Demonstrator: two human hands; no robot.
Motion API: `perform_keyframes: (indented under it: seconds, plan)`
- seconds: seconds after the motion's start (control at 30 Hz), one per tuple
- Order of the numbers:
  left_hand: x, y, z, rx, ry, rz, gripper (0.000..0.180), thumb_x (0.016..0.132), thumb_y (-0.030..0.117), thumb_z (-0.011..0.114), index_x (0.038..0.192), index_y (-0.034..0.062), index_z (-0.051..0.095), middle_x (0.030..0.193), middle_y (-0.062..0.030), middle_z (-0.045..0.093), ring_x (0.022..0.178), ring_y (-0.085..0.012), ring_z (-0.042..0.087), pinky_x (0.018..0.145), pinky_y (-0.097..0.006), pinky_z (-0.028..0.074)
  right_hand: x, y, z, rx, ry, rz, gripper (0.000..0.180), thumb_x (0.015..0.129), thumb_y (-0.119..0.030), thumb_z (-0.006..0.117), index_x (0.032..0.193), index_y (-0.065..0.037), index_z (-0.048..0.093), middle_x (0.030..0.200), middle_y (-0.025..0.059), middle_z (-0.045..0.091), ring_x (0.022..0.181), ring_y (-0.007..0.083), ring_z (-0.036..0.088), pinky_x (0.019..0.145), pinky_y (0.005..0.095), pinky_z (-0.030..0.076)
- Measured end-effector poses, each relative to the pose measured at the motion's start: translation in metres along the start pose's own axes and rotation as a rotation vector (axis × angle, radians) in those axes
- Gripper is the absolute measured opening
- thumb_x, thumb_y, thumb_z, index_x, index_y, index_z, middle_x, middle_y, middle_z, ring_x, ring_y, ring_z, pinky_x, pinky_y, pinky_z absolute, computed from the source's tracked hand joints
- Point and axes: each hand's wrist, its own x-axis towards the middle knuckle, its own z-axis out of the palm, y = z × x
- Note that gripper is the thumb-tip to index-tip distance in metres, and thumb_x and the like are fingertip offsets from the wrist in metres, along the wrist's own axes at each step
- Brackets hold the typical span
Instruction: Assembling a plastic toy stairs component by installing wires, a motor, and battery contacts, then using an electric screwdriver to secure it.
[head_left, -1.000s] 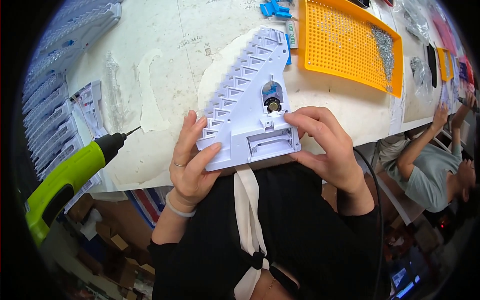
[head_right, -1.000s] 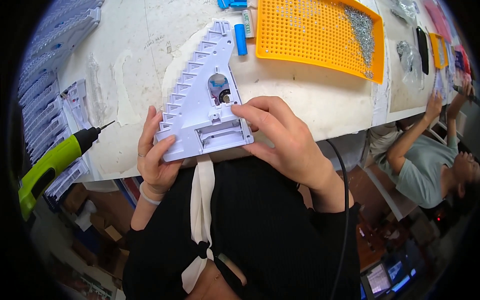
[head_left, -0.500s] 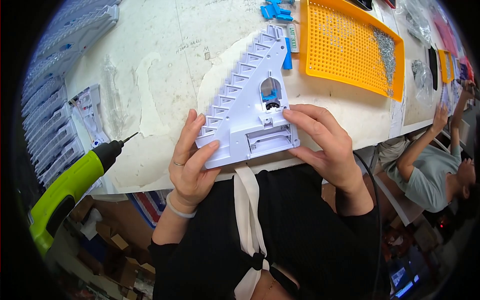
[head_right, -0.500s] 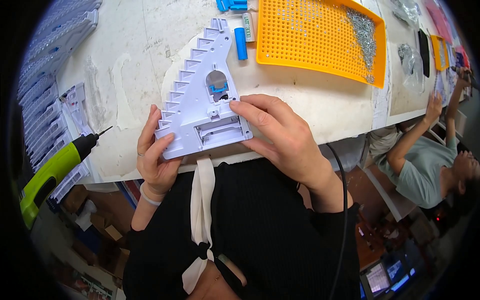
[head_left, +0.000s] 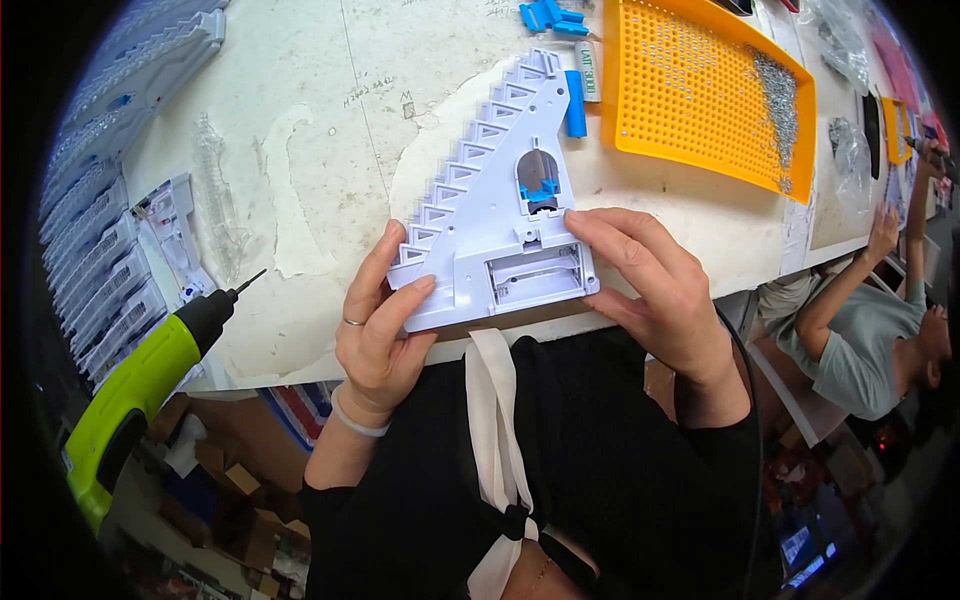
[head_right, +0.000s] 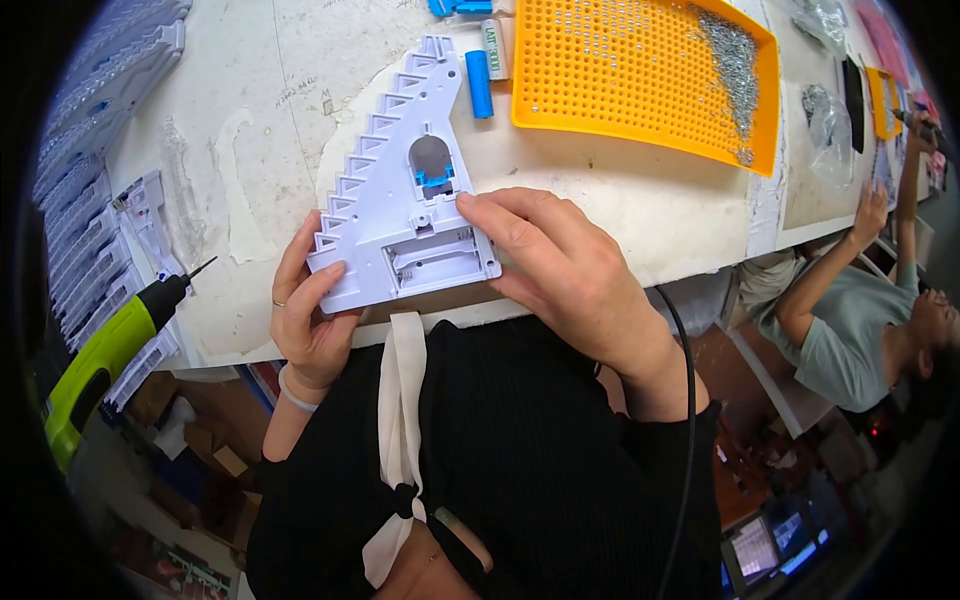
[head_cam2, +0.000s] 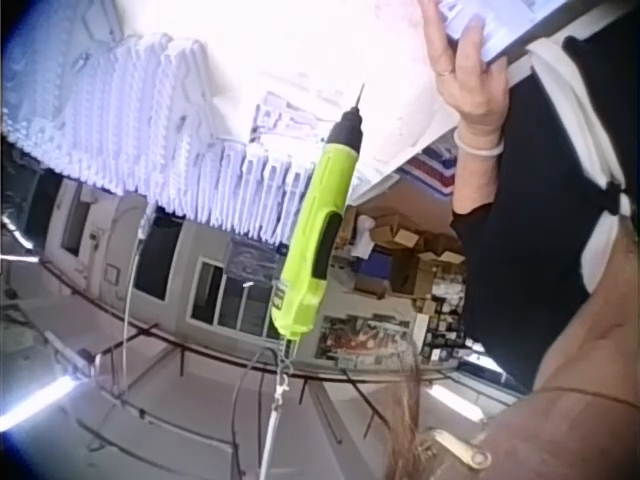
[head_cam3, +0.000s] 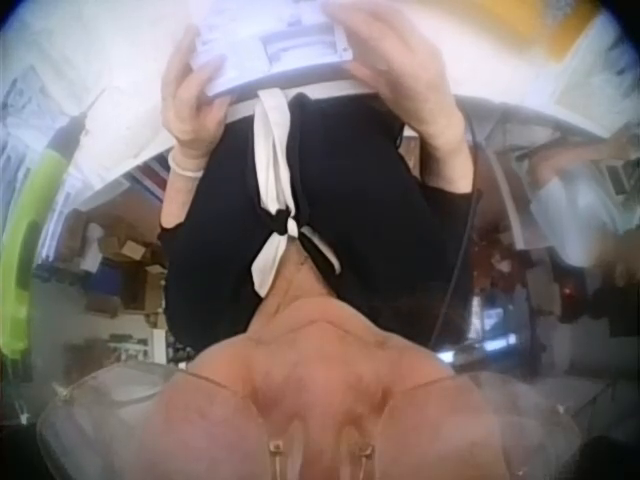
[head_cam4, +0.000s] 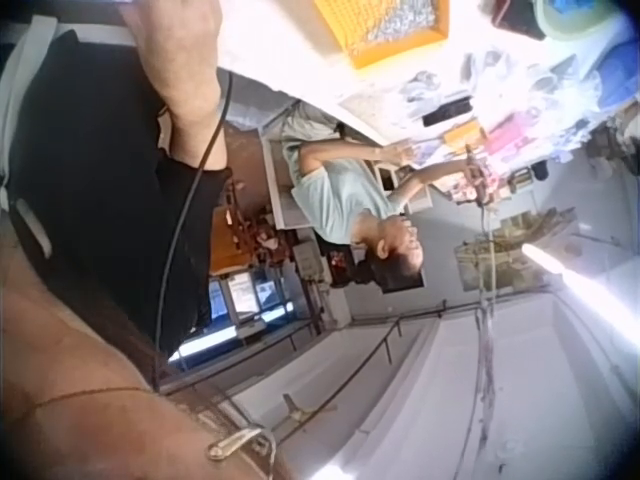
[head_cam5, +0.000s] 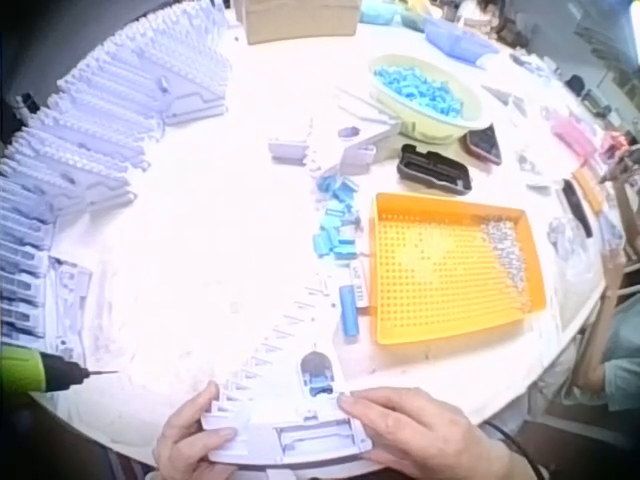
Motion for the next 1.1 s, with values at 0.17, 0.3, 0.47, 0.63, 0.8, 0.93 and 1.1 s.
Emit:
perform_keyframes:
  seconds: [0.17, 0.3, 0.47, 0.63, 0.8, 0.93, 1.1]
  plan:
    - [-0.0017, -0.0014, -0.0007, 0.014, 0.014, -0.002, 0.045, 0.073, -0.009, 0.076, 0.114, 0.0046, 0.064, 0.138, -0.0302, 0.051, 0.128, -0.0423, 0.054, 0.101, -0.042, 0.053, 0.0024, 0.0002, -0.0005, -0.022, -0.017, -0.011, 0.066, 0.068, 0.0, 0.08, 0.13, -0.004, 0.059, 0.117, 0.016, 0.063, 0.104, 0.0312, 0.065, 0.087, 0.0368, 0.056]
    - [-0.0003, -0.0014, -0.0009, 0.029, 0.013, -0.004, 0.044, 0.072, -0.01, 0.075, 0.113, 0.0039, 0.064, 0.137, -0.0304, 0.052, 0.126, -0.0426, 0.056, 0.101, -0.041, 0.053, 0.0007, 0.0013, 0.0001, -0.046, -0.017, -0.004, 0.066, 0.067, -0.001, 0.08, 0.13, -0.003, 0.059, 0.117, 0.0154, 0.064, 0.103, 0.0303, 0.065, 0.086, 0.0363, 0.056]
    - [0.0, -0.002, -0.0005, 0.036, 0.025, -0.007, 0.045, 0.072, -0.011, 0.073, 0.113, 0.0029, 0.063, 0.136, -0.0317, 0.053, 0.126, -0.043, 0.056, 0.101, -0.041, 0.053, 0.0023, 0.0022, -0.0003, -0.087, -0.016, -0.042, 0.07, 0.065, -0.005, 0.082, 0.131, -0.001, 0.058, 0.114, 0.014, 0.067, 0.093, 0.0269, 0.065, 0.079, 0.0355, 0.055]
    - [-0.0014, -0.0031, 0.0001, 0.003, 0.029, -0.021, 0.044, 0.072, -0.011, 0.073, 0.113, 0.0025, 0.062, 0.136, -0.0321, 0.052, 0.127, -0.0431, 0.055, 0.101, -0.042, 0.052, 0.0028, 0.0021, -0.0014, -0.099, -0.027, -0.06, 0.072, 0.065, -0.005, 0.082, 0.132, -0.001, 0.058, 0.113, 0.0138, 0.068, 0.09, 0.0259, 0.065, 0.077, 0.0348, 0.055]
    - [-0.0019, -0.0066, 0.002, -0.022, 0.046, -0.025, 0.043, 0.073, -0.01, 0.074, 0.111, 0.0026, 0.061, 0.136, -0.0321, 0.052, 0.128, -0.0426, 0.054, 0.102, -0.042, 0.052, 0.0028, 0.003, -0.002, -0.113, -0.031, -0.084, 0.074, 0.064, -0.005, 0.082, 0.133, -0.002, 0.057, 0.111, 0.0135, 0.068, 0.085, 0.0251, 0.065, 0.075, 0.0341, 0.054]
    - [-0.0014, -0.006, 0.001, -0.041, 0.045, -0.035, 0.041, 0.074, -0.008, 0.075, 0.11, 0.0017, 0.058, 0.136, -0.032, 0.052, 0.128, -0.0415, 0.055, 0.102, -0.041, 0.051, 0.0035, 0.0037, -0.0012, -0.133, -0.023, -0.101, 0.075, 0.064, -0.005, 0.082, 0.134, -0.002, 0.057, 0.11, 0.0129, 0.069, 0.082, 0.0238, 0.064, 0.073, 0.0335, 0.054]
    - [-0.0021, -0.0071, 0.0019, -0.019, 0.049, -0.019, 0.041, 0.076, -0.009, 0.073, 0.11, 0.0021, 0.055, 0.136, -0.0314, 0.053, 0.128, -0.0408, 0.055, 0.103, -0.041, 0.051, 0.0043, 0.0027, -0.0013, -0.145, -0.027, -0.113, 0.074, 0.065, -0.006, 0.082, 0.134, -0.002, 0.057, 0.11, 0.0126, 0.069, 0.082, 0.0236, 0.064, 0.073, 0.0333, 0.054]
